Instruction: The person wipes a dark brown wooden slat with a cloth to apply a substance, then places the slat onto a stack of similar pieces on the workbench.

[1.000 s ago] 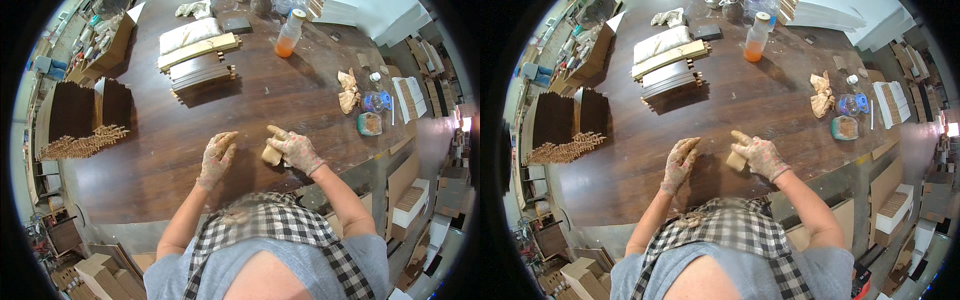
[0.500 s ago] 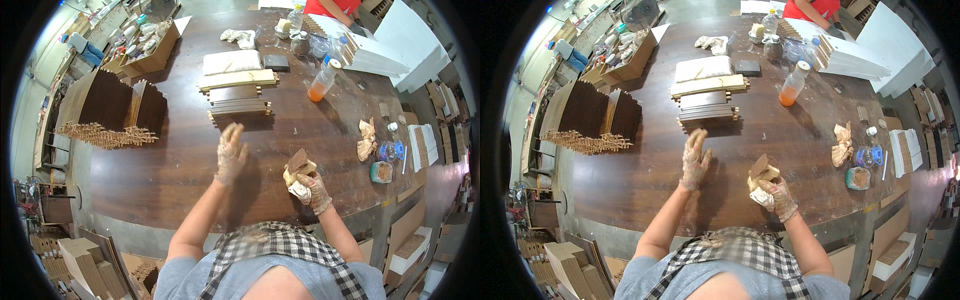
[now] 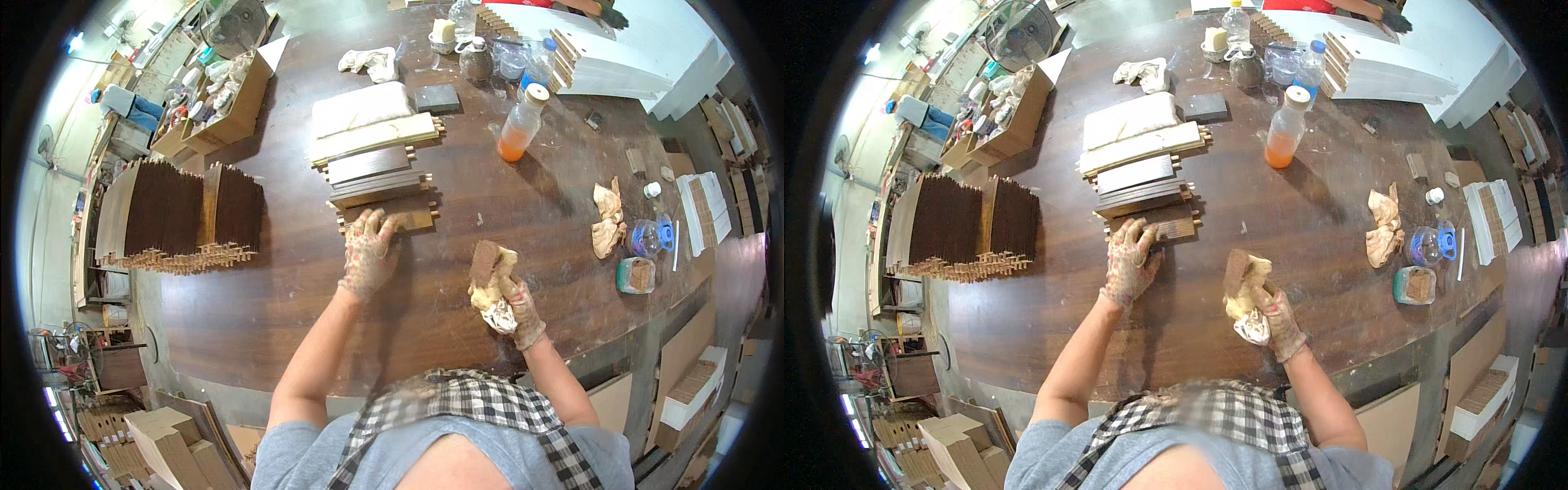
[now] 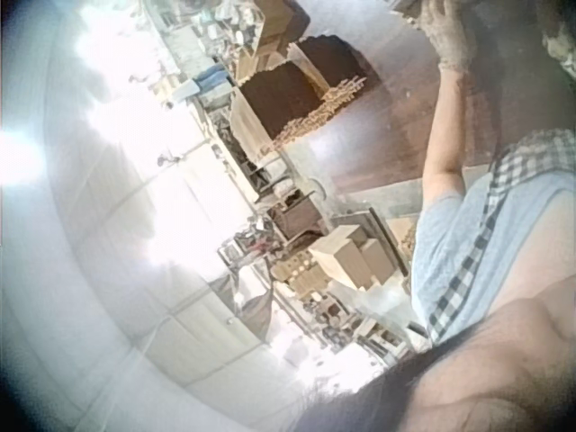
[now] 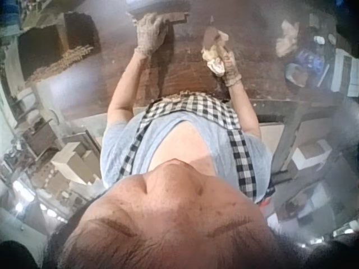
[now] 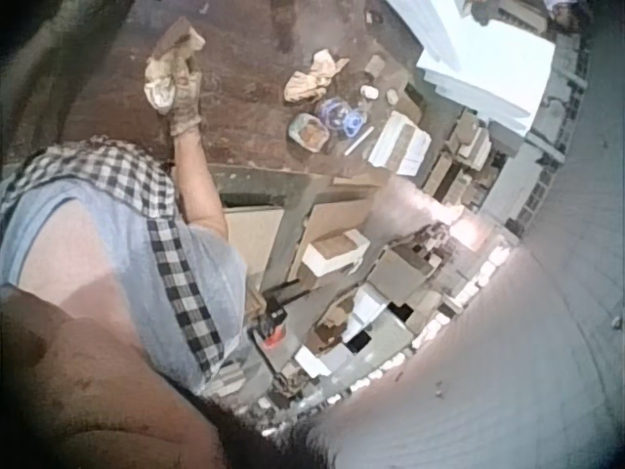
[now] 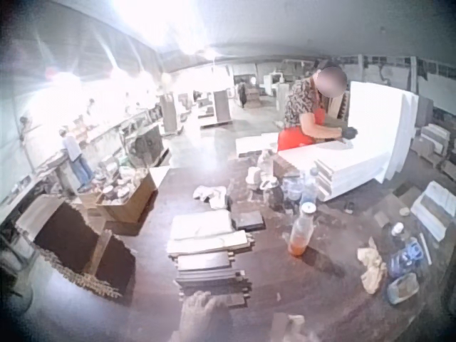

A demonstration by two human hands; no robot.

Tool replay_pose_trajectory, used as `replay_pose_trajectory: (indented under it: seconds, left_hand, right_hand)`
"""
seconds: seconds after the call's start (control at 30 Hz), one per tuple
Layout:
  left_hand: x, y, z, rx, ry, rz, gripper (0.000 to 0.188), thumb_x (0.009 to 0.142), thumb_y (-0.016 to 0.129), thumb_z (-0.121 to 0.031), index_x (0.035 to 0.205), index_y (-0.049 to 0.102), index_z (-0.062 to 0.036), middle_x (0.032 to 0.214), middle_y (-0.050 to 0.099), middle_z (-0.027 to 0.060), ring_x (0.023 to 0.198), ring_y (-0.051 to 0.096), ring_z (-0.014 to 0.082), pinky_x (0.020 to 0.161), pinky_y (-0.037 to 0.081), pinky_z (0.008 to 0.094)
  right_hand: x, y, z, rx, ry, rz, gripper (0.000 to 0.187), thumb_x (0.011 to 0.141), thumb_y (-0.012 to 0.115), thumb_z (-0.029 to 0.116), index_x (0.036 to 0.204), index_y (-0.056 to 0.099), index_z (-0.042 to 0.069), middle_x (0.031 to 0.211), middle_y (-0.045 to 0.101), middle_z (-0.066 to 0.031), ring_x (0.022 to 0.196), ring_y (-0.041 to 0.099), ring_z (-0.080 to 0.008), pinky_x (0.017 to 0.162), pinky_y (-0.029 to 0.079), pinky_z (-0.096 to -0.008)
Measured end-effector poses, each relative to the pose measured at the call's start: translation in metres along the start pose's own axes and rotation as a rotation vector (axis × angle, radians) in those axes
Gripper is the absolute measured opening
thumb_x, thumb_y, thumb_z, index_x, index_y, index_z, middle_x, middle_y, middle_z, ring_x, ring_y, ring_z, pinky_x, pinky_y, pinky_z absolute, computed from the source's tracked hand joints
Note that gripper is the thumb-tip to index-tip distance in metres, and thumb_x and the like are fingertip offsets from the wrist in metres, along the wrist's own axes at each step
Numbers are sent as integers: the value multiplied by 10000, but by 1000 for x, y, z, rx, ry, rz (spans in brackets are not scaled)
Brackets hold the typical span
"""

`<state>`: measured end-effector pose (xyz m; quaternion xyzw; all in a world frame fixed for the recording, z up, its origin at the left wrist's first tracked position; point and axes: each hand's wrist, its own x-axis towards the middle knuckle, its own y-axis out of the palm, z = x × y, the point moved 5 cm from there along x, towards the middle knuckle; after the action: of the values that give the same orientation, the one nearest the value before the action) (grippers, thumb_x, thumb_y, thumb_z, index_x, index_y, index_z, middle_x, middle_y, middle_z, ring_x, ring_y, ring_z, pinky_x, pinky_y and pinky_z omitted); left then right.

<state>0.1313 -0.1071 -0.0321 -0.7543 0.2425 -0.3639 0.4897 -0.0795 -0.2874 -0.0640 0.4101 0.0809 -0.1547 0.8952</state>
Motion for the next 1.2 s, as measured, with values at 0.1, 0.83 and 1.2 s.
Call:
replay_pose_trajectory:
  seconds: [0.1,0.83,1.2]
  left_hand:
    - [13,9,11,120,-42,129,696,743,794,-227,1370,521,-101,1359,513,174,1277,468,383,1061,382,534]
    - [-69,-70,-84,-2453,-550,-48,582,1030,467,-480,1524,349,-197,1313,544,60,1097,592,182,902,553,370]
    - [-93,-72,-102,-2337,-569,72,591,1070,382,-446,1592,211,-229,1442,449,19,1213,510,171,1021,474,382]
  right_hand:
    - [6,-6,-4,-70,43,-3,482,905,742,281,1234,568,-25,1064,681,-171,938,697,-260,808,607,-366]
    - [-5,79,49,-537,-161,72,497,892,701,75,1352,535,-13,1190,649,-93,1022,641,-137,849,561,-283]
    - [-11,166,103,-1456,-560,245,510,752,815,173,1187,652,-38,1059,697,-173,918,697,-272,833,546,-339]
